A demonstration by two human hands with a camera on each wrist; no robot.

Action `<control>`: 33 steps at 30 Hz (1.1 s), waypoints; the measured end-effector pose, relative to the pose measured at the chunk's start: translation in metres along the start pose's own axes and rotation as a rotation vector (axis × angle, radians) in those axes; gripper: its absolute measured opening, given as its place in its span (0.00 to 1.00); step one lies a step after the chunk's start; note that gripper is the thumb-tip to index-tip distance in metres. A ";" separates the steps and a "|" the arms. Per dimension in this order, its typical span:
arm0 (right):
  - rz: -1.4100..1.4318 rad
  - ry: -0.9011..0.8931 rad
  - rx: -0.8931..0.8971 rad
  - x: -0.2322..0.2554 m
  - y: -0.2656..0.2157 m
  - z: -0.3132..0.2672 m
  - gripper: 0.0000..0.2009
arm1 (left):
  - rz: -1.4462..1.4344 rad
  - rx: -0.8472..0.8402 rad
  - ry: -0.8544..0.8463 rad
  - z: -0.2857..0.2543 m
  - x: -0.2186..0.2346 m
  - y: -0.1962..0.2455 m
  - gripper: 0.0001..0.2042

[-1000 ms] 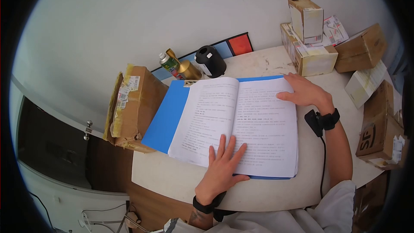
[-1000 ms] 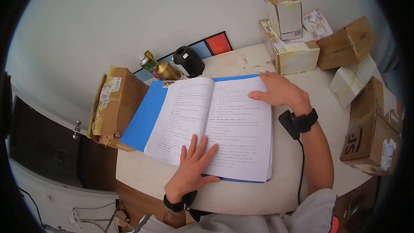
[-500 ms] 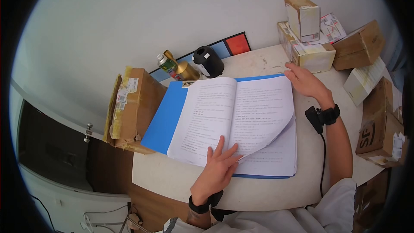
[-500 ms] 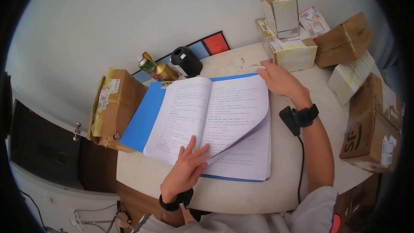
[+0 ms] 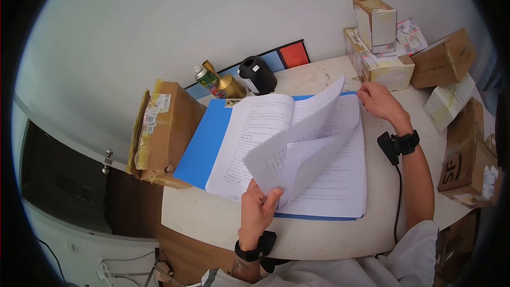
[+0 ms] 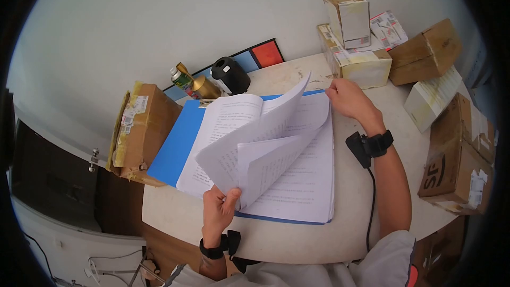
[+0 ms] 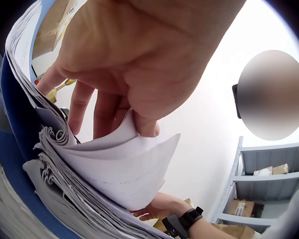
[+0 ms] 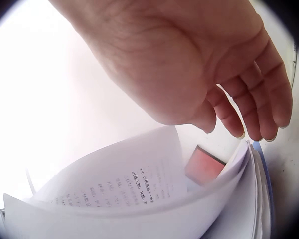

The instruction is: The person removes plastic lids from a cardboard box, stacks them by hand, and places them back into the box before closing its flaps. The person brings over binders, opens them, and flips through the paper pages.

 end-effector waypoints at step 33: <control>0.728 -0.704 -0.019 -0.030 -0.027 -0.021 0.15 | 0.578 -0.199 -0.263 -0.009 -0.035 0.042 0.30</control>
Point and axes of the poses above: each hand's wrist, its own z-axis towards the middle knuckle, its own x-axis out of the back of the hand, y = z × x, the point moved 6 cm from there along z, towards the middle knuckle, and after that the axes turned 9 degrees about -y, right-handed, at the moved point
